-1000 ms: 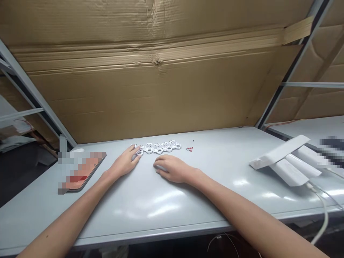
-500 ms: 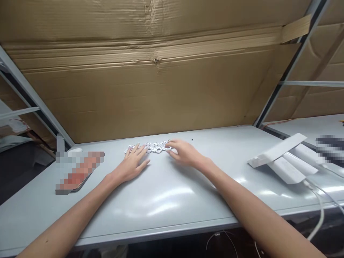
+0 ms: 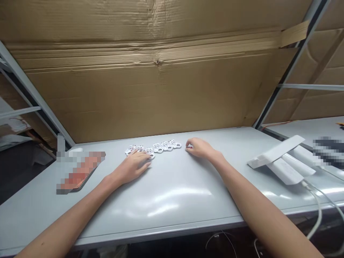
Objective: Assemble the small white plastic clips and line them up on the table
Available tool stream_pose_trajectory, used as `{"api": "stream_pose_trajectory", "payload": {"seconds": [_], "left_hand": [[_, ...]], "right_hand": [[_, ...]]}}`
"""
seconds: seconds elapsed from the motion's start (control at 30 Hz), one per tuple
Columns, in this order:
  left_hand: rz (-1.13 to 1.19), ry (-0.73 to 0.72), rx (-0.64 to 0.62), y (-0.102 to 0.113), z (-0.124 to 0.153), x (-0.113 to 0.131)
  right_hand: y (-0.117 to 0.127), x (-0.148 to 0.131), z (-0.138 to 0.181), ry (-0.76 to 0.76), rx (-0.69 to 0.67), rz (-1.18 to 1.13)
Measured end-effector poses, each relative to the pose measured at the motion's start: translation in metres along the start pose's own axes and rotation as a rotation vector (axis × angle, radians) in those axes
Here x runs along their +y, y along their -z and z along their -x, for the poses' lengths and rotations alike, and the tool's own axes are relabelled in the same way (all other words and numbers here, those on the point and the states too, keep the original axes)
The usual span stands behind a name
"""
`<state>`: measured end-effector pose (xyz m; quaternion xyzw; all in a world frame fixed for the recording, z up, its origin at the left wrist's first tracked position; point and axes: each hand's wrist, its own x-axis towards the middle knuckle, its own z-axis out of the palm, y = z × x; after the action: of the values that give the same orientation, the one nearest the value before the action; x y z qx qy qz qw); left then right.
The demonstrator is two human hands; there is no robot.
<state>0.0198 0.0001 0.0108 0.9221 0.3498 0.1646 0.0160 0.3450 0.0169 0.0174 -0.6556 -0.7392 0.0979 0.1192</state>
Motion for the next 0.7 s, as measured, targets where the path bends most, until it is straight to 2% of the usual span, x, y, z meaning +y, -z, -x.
{"api": "stream_pose_trajectory", "payload": {"seconds": [0.23,0.37,0.47,0.57,0.7], "left_hand": [[0.040,-0.133,0.086,0.001,0.000,0.005],[-0.010,-0.044,0.151,-0.006,-0.001,0.001],[-0.029,0.044,0.085,-0.010,-0.001,-0.002],[0.003,0.052,-0.008,-0.008,-0.001,-0.001],[0.035,0.014,-0.021,-0.004,0.000,0.004]], "right_hand": [[-0.006,0.002,-0.006,0.006,0.029,-0.081],[-0.011,0.000,-0.008,0.013,0.061,-0.178],[-0.011,-0.003,-0.008,0.043,0.061,-0.194],[-0.006,-0.007,-0.006,0.056,0.115,-0.227],[0.004,-0.024,0.003,0.069,0.160,-0.523]]}}
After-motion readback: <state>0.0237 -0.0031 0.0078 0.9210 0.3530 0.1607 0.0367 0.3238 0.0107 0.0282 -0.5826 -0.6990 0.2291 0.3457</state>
